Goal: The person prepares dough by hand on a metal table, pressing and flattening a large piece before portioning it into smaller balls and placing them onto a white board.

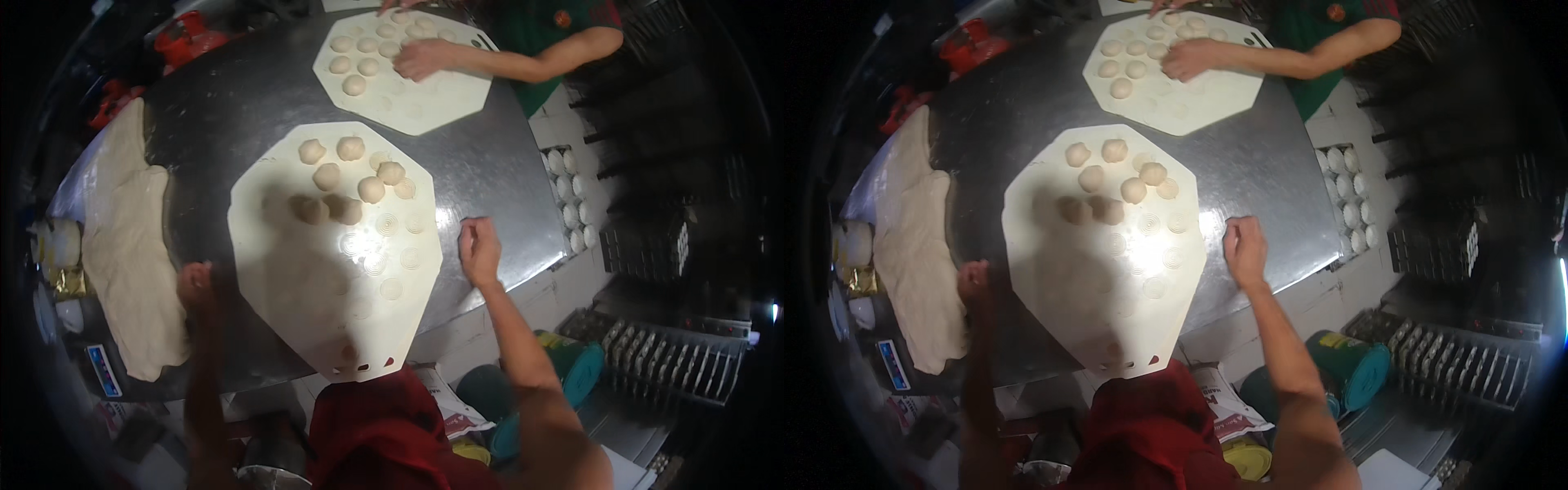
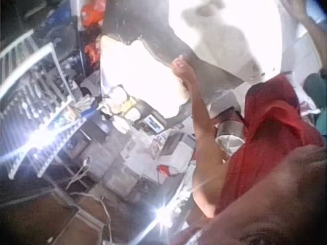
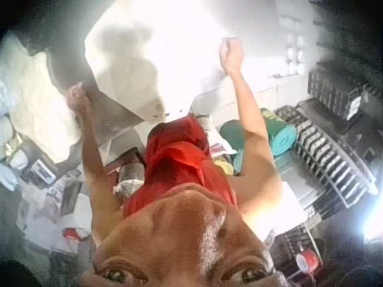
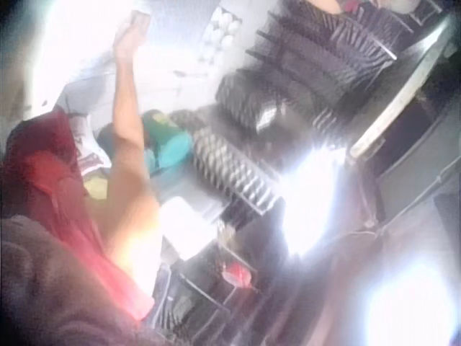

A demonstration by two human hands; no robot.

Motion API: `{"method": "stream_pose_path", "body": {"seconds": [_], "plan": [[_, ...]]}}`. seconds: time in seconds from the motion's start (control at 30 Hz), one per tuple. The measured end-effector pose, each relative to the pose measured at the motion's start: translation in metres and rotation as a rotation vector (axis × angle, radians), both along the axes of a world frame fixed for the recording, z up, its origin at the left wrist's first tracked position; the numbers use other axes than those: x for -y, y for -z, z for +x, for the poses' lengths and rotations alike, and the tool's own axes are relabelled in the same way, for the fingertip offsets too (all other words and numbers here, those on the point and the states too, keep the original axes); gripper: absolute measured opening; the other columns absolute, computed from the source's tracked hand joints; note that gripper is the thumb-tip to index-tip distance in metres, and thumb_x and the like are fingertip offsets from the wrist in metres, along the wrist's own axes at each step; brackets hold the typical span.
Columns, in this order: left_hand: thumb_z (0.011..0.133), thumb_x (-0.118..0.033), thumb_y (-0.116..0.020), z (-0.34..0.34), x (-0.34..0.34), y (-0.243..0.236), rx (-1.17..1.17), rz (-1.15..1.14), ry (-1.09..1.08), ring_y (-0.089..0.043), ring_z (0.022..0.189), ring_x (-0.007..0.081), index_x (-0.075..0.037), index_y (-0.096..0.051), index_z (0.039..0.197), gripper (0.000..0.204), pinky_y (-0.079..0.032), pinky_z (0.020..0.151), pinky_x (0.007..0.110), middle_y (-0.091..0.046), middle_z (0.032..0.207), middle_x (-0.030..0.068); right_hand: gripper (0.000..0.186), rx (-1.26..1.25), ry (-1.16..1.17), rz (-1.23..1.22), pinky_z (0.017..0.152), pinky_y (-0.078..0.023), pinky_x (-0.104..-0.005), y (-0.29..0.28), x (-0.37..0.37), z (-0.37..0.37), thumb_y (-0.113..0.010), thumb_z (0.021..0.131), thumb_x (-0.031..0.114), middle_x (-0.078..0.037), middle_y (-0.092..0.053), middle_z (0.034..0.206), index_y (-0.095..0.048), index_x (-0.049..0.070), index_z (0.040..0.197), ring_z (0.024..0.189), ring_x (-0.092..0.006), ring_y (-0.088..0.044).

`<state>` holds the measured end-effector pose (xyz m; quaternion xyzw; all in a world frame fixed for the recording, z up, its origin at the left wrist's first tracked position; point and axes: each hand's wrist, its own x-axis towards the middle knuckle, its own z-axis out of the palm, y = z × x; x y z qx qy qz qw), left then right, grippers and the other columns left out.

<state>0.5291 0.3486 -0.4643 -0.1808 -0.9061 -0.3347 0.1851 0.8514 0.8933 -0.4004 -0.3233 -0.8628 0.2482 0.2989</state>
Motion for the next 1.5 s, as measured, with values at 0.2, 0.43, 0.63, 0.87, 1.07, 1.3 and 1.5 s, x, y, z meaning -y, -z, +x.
{"method": "stream_pose_path", "body": {"seconds": [0.2, 0.43, 0.63, 0.87, 1.07, 1.3, 1.5], "plan": [[0.104, -0.03, -0.076, -0.04, -0.12, -0.054, 0.287, 0.107, -0.115, -0.051, 0.073, 0.0163, -0.004, -0.067, 0.093, 0.029, -0.045, 0.069, 0.033, -0.056, 0.077, 0.0033, 0.013, -0.101, 0.382, 0.021, 0.078, -0.054, -0.0429, 0.004, -0.038, -0.074, -0.063, 0.098, 0.006, -0.016, -0.07, 0.102, -0.071, 0.005, 0.108, 0.087, -0.0318, -0.069], [0.105, -0.034, -0.073, -0.057, -0.053, -0.032, 0.214, -0.046, -0.028, -0.059, 0.083, 0.0203, -0.003, -0.067, 0.097, 0.032, -0.049, 0.076, 0.038, -0.062, 0.084, 0.0059, 0.014, 0.119, 0.046, 0.021, 0.08, -0.054, -0.0477, -0.003, -0.038, -0.011, -0.063, 0.096, 0.005, -0.019, -0.067, 0.102, -0.069, 0.004, 0.108, 0.09, -0.0379, -0.069], [0.103, -0.026, -0.075, -0.056, -0.089, -0.038, 0.293, 0.108, 0.062, -0.057, 0.079, 0.0191, -0.004, -0.065, 0.096, 0.025, -0.048, 0.074, 0.036, -0.062, 0.086, 0.0056, 0.013, -0.113, 0.118, -0.07, 0.078, -0.053, -0.0466, 0.002, 0.002, -0.091, -0.06, 0.098, 0.006, -0.017, -0.066, 0.1, -0.07, 0.004, 0.107, 0.088, -0.0376, -0.068], [0.104, -0.024, -0.073, -0.104, -0.126, -0.062, 0.182, 0.107, -0.014, -0.051, 0.074, 0.015, -0.004, -0.063, 0.096, 0.024, -0.046, 0.07, 0.034, -0.056, 0.084, 0.0021, 0.01, 0.047, 0.139, 0.233, 0.076, -0.054, -0.045, -0.007, -0.061, -0.098, -0.063, 0.099, 0.006, -0.017, -0.067, 0.101, -0.07, 0.006, 0.106, 0.081, -0.0358, -0.069], [0.104, -0.026, -0.075, -0.075, -0.07, -0.008, 0.308, 0.176, -0.07, -0.045, 0.076, 0.0133, -0.004, -0.061, 0.092, 0.028, -0.042, 0.07, 0.029, -0.048, 0.08, -0.0015, 0.01, 0.027, 0.0, -0.101, 0.078, -0.054, -0.0449, -0.015, -0.014, -0.061, -0.064, 0.099, 0.007, -0.016, -0.067, 0.102, -0.07, 0.007, 0.107, 0.093, -0.0353, -0.069], [0.102, -0.024, -0.078, -0.104, -0.142, -0.037, 0.263, 0.195, -0.043, -0.046, 0.073, 0.0149, -0.003, -0.065, 0.093, 0.026, -0.045, 0.071, 0.03, -0.052, 0.081, -0.0001, 0.012, 0.038, 0.171, 0.185, 0.083, -0.052, -0.0501, 0.0, -0.086, -0.093, -0.063, 0.097, 0.005, -0.018, -0.067, 0.107, -0.068, 0.006, 0.107, 0.095, -0.0419, -0.067], [0.101, -0.026, -0.079, -0.075, -0.054, -0.027, 0.32, -0.015, -0.127, -0.062, 0.081, 0.0196, -0.001, -0.069, 0.097, 0.027, -0.052, 0.078, 0.038, -0.066, 0.083, 0.0053, 0.012, 0.033, 0.045, -0.045, 0.08, -0.054, -0.0358, 0.0, -0.057, -0.02, -0.062, 0.1, 0.006, -0.015, -0.067, 0.103, -0.069, 0.001, 0.108, 0.083, -0.0256, -0.065]]}}
